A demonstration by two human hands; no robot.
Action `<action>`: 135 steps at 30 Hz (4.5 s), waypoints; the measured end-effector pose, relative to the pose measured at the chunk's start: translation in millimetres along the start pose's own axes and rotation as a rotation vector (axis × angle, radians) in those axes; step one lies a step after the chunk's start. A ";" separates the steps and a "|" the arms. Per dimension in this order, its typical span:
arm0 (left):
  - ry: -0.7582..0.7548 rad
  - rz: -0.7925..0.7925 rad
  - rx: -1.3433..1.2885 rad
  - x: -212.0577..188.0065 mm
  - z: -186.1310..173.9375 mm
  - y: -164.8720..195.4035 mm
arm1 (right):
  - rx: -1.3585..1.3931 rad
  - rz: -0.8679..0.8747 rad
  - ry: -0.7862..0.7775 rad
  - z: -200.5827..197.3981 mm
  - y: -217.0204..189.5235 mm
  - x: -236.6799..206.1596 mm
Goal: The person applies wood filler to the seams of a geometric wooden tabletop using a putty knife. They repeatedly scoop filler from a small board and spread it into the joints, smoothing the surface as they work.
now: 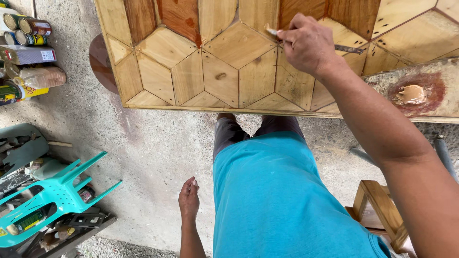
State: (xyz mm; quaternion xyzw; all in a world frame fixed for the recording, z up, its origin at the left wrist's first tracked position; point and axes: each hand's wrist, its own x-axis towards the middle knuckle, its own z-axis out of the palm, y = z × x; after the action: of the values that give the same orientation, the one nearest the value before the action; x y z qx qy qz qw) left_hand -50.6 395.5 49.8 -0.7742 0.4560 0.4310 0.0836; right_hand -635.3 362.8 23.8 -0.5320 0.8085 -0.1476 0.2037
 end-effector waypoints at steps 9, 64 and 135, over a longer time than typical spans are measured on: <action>-0.023 0.130 -0.070 3.3 0.6 27.9 | 0.383 0.168 0.322 -42.3 -16.8 -106.8; -0.008 0.032 0.098 39.5 -22.3 7.5 | 0.291 0.071 0.298 -20.3 -18.5 38.5; -0.628 0.648 -1.472 -64.3 -273.8 -101.2 | 0.431 -0.996 -0.267 -72.7 -459.8 -252.0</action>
State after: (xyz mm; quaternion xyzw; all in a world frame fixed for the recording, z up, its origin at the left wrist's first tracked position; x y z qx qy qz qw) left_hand 176.2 351.0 239.2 -0.3081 0.2151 0.8133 -0.4442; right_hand -214.3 416.8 340.1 -0.8101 0.3782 -0.3195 0.3140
